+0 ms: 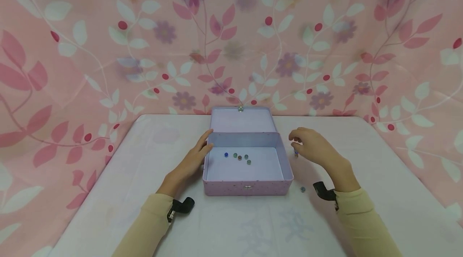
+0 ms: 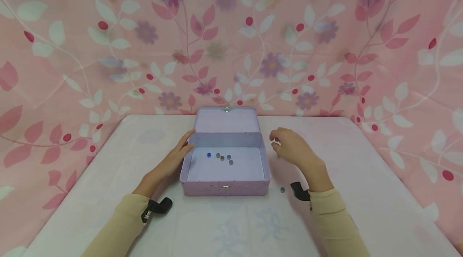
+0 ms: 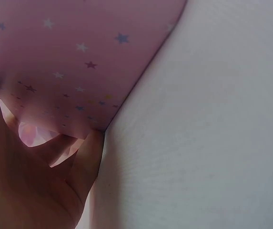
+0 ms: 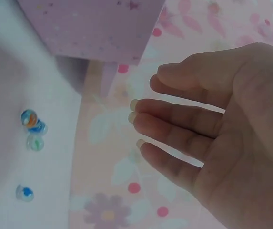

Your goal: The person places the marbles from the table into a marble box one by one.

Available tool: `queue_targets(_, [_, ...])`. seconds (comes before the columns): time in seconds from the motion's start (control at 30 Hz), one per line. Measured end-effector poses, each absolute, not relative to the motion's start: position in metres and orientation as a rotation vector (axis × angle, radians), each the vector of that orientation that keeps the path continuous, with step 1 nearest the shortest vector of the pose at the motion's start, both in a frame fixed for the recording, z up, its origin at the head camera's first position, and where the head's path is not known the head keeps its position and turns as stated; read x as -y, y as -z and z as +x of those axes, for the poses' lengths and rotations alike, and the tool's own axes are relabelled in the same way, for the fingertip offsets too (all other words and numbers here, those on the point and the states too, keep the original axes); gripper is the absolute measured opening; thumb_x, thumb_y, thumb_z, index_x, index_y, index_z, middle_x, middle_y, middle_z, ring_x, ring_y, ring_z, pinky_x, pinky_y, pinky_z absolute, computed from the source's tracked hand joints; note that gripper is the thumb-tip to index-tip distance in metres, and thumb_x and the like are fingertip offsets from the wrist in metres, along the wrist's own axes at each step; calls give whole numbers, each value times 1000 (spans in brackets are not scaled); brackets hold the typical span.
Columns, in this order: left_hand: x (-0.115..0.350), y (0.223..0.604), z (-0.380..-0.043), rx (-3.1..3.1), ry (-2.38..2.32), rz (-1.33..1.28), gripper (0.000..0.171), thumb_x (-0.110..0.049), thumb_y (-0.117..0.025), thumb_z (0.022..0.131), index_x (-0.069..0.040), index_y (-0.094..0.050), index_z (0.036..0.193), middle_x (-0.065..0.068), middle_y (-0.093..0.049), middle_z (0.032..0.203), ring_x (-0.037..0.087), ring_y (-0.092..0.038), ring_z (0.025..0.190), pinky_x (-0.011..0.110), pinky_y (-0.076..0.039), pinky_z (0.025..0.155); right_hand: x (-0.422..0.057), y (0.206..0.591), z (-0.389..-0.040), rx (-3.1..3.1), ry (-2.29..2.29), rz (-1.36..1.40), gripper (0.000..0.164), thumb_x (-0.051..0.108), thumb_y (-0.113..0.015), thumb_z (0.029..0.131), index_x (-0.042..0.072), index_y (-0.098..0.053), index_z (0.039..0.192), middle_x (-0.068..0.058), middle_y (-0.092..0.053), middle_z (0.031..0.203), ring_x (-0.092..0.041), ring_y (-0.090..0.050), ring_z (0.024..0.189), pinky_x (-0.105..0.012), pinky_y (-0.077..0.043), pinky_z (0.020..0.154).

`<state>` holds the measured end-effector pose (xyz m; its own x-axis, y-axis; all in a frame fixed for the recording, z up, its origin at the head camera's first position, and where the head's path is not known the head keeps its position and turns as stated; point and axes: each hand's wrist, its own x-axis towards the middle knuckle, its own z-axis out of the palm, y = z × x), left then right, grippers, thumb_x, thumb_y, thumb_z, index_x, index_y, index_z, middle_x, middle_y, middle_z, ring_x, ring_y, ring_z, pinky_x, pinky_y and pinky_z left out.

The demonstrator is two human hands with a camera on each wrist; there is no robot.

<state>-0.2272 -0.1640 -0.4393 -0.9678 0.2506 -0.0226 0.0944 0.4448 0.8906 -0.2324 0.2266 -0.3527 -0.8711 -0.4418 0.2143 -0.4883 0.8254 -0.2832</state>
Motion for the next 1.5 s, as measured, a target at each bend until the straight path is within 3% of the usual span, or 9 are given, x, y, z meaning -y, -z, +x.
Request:
queue_targets(0.3, [165, 443, -229, -2524, -1558, 306, 52, -53, -36, 104, -60, -12, 150, 5, -21, 166, 35, -28, 151, 62, -39, 110, -242, 369, -248, 2979, -524, 669, 16, 5, -63, 86, -1, -70, 100, -7, -65, 81, -18, -57, 73, -36, -50, 67])
queue_targets(0.53, [166, 442, -230, -2522, -1562, 316, 51, -52, -36, 105, -60, -11, 150, 5, -21, 166, 34, -27, 151, 62, -40, 110, -248, 387, -256, 3005, -555, 718, 16, 0, -59, 83, 2, -72, 93, -4, -64, 76, -16, -55, 70, -30, -46, 64])
queue_targets(0.77, [165, 442, -229, -2527, -1554, 312, 52, -51, -36, 105, -61, -11, 149, 5, -21, 166, 34, -28, 151, 61, -41, 109, -250, 400, -263, 3018, -620, 764, 18, -2, -62, 81, 3, -73, 94, -8, -69, 83, -18, -58, 75, -33, -50, 68])
queue_targets(1.0, [165, 441, -229, -2501, -1559, 321, 54, -49, -35, 106, -54, -9, 153, 5, -17, 167, 34, -24, 152, 61, -38, 111, -247, 403, -263, 3071, -654, 730, 14, 1, -66, 82, 3, -73, 94, -9, -71, 85, -19, -60, 76, -35, -52, 69])
queue_targets(1.2, [165, 439, -228, -2503, -1565, 320, 54, -50, -35, 106, -55, -10, 153, 4, -17, 167, 33, -23, 153, 61, -38, 111, -241, 404, -261, 3133, -662, 740, 17, 0, -62, 84, 5, -73, 97, -11, -71, 92, -21, -61, 81, -39, -54, 74])
queue_targets(1.5, [165, 441, -228, -2538, -1541, 321, 53, -52, -35, 105, -58, -10, 151, 3, -19, 167, 34, -27, 151, 62, -40, 109, -234, 412, -261, 3093, -602, 799, 13, -3, -61, 78, 7, -69, 83, -6, -65, 76, -16, -54, 68, -30, -45, 63])
